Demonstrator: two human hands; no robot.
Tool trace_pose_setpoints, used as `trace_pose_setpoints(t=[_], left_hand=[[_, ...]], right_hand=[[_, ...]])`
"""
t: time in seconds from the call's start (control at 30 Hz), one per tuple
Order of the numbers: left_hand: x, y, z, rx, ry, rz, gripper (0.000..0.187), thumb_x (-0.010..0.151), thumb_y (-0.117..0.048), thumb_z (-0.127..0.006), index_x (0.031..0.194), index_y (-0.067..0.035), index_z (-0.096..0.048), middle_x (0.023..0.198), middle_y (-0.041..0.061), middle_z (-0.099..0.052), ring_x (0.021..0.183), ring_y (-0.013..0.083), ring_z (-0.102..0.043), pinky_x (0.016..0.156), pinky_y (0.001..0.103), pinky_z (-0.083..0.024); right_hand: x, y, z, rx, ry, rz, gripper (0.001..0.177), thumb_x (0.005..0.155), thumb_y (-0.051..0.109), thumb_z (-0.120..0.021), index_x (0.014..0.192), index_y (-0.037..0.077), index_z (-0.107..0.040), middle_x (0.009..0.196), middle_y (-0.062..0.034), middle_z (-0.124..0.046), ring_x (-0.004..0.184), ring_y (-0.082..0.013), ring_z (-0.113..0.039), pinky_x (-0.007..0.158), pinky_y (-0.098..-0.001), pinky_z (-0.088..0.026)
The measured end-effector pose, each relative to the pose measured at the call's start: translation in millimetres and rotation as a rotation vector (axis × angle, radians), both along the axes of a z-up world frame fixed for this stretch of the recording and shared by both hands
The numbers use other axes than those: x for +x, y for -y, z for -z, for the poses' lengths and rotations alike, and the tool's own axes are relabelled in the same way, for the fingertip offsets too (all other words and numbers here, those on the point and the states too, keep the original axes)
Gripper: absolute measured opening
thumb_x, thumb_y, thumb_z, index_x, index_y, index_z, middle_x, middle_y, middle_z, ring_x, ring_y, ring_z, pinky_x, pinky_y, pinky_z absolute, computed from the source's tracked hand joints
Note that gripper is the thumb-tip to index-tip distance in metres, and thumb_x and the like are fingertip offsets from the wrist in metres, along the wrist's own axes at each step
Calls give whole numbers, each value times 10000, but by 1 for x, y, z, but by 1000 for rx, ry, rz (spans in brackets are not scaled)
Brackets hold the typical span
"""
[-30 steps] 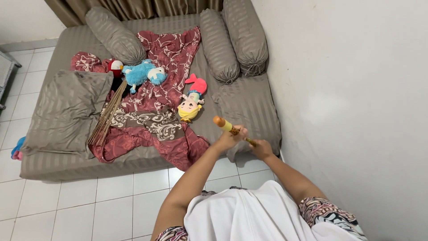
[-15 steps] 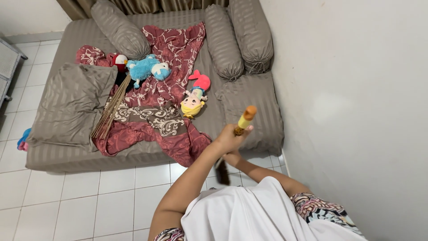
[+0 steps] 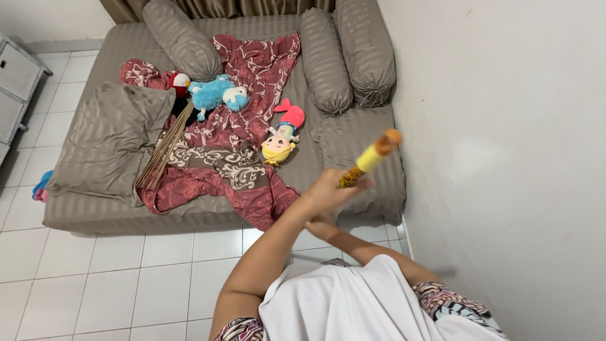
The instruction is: The recorder is sweeping the floor and corners of the bedroom using a broom.
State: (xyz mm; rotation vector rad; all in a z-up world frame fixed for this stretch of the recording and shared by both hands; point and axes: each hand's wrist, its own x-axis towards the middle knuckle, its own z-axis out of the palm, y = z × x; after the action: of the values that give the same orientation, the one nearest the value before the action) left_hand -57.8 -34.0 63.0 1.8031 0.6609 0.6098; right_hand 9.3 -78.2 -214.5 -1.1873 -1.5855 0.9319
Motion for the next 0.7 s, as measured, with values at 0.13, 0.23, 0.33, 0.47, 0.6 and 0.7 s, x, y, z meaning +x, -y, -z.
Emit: trace_pose_setpoints(t=[0.13,0.23,0.33,0.47,0.6,0.7], left_hand=[[-9,-23,49,-29,111,-16,426,973,-389,-729,745,-49,-610,623,-9,-527,608,58,-463,547,316,-428],[-6,-34,92,-243,304,97,458,1034,-347,-694,706,-95,-498,654,-55,-461,607,60,-431,553,295,-370],[1,-33,123,-203,319,131,434,1037,-323,-663,685,-95,-551,664,-45,-541,632,67,-503,592,282,-428],[-1,-21,162,-273,298,40,401,1021,-302,-648,698,-70,-595,675,-29,-593,654,65,-538,628,270,-458],[-22,-11,161,-156,145,31,382,1006,-289,-647,710,-48,-636,660,-6,-593,627,85,-526,594,283,-450],[-27,-7,149,-304,45,-11,406,1002,-324,-628,704,-49,-606,632,5,-601,590,112,-590,576,293,-480]], right_hand=[[57,8,-35,-83,131,8,270,928,252,-750,1017,19,-648,922,-108,-699,846,-208,-675,779,-366,-536],[103,3,-37,-166,409,28,321,914,371,-794,900,60,-717,724,-130,-695,651,-246,-663,677,-373,-529],[143,-6,-10,-197,494,12,304,888,384,-773,964,94,-723,751,-152,-699,651,-294,-657,674,-386,-537],[160,-11,62,-240,564,-26,222,886,307,-747,991,112,-726,895,-158,-729,788,-325,-681,728,-405,-540],[136,-11,89,-203,480,12,185,902,213,-692,1057,116,-715,999,-136,-741,920,-276,-700,811,-379,-541],[99,-2,71,-278,331,-96,236,974,185,-622,1187,86,-642,1125,-120,-717,1056,-221,-671,930,-364,-514]])
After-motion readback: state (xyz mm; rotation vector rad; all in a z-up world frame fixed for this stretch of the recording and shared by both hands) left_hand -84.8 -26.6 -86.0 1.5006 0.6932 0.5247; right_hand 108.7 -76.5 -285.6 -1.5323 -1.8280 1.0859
